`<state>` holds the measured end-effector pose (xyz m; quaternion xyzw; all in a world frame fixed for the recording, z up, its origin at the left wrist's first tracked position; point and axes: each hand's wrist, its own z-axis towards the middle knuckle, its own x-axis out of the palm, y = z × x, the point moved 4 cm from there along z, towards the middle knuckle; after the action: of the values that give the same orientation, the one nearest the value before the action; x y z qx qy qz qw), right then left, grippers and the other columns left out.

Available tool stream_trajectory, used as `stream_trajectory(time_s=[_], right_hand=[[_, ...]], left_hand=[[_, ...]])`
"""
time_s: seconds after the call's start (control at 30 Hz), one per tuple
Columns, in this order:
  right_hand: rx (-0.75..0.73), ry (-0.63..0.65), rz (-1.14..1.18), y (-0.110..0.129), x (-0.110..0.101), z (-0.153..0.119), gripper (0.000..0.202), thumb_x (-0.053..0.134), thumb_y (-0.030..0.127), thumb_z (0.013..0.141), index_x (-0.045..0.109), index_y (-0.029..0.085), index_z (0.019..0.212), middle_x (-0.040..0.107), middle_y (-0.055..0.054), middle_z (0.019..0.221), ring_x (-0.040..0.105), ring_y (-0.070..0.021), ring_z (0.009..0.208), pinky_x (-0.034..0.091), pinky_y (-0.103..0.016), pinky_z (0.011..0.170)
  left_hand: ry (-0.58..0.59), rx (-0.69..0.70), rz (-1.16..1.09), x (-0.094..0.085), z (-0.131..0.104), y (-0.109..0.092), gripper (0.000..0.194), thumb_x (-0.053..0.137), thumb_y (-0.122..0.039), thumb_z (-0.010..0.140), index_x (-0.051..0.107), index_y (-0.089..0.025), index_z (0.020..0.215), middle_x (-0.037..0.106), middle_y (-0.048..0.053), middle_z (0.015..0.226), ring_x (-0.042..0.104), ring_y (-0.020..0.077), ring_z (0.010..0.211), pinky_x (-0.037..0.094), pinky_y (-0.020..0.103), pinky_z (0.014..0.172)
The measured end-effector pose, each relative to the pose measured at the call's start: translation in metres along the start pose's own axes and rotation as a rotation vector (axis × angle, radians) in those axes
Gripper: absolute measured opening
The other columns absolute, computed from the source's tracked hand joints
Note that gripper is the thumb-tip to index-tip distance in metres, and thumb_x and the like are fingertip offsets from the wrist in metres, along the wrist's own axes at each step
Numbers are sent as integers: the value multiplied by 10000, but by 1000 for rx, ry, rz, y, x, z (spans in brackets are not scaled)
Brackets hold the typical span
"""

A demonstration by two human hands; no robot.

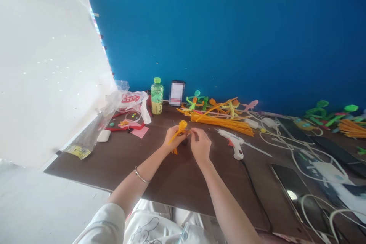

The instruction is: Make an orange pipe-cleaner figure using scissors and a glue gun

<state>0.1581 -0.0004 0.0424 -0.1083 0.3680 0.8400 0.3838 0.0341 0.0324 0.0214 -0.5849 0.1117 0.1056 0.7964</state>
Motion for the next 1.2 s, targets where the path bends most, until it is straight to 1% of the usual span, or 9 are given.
stream_trajectory(time_s=[0.13, 0.33, 0.5, 0.63, 0.8, 0.9, 1.0, 1.07, 1.2], right_hand=[[-15, 7, 37, 2, 2, -1, 167, 441, 202, 816, 608, 190, 821, 661, -70, 812, 619, -199, 781, 483, -340, 747], [191, 16, 192, -7, 6, -4, 133, 501, 230, 779, 603, 179, 845, 668, -66, 836, 634, -177, 724, 511, -307, 703], [216, 61, 202, -8, 9, -5, 130, 510, 211, 758, 607, 178, 838, 669, -64, 839, 632, -178, 731, 504, -316, 722], [270, 50, 277, -10, 11, -6, 108, 527, 232, 755, 605, 180, 809, 660, -57, 824, 624, -177, 736, 502, -324, 725], [449, -5, 563, -17, 16, -8, 145, 607, 285, 712, 585, 167, 793, 638, -45, 793, 616, -167, 718, 505, -308, 693], [504, -18, 610, -22, 17, -7, 183, 642, 302, 679, 599, 168, 795, 636, -36, 776, 603, -164, 718, 491, -307, 692], [590, -29, 666, -32, 17, -4, 198, 673, 303, 642, 624, 172, 782, 634, -27, 762, 586, -158, 721, 471, -300, 696], [686, 24, 757, -40, 19, -3, 218, 700, 306, 609, 640, 173, 770, 632, -21, 749, 575, -147, 700, 460, -285, 671], [847, 294, 946, -46, 27, -3, 253, 731, 333, 575, 663, 167, 753, 629, -16, 722, 549, -113, 611, 431, -247, 575]], left_hand=[[3, 52, 58, 0, 0, -1, 103, 580, -222, 685, 668, -175, 711, 620, 14, 749, 555, 120, 670, 422, 210, 619], [-16, 13, -10, 0, 1, 2, 116, 597, -249, 689, 673, -178, 740, 632, 21, 775, 581, 134, 703, 443, 228, 660], [1, -15, -33, 1, 2, 7, 130, 602, -243, 689, 681, -167, 760, 650, 31, 754, 592, 141, 688, 459, 245, 671], [17, -92, -184, 5, 3, 15, 168, 626, -247, 682, 681, -147, 806, 674, 53, 772, 618, 159, 721, 482, 276, 717], [61, -130, -474, 9, 1, 11, 218, 661, -277, 666, 671, -124, 820, 681, 80, 859, 635, 183, 793, 495, 328, 791], [86, -222, -665, 10, -1, 6, 236, 684, -309, 648, 645, -108, 766, 684, 74, 790, 647, 178, 746, 510, 353, 793], [113, -298, -711, 8, -2, 5, 280, 710, -321, 625, 614, -94, 758, 671, 67, 707, 652, 173, 693, 526, 367, 773], [152, -313, -715, 8, -2, 7, 293, 709, -327, 629, 600, -94, 768, 662, 61, 688, 651, 165, 684, 530, 362, 768], [204, -337, -737, 8, 0, 16, 294, 698, -325, 648, 588, -102, 806, 650, 46, 694, 643, 135, 676, 526, 340, 774]])
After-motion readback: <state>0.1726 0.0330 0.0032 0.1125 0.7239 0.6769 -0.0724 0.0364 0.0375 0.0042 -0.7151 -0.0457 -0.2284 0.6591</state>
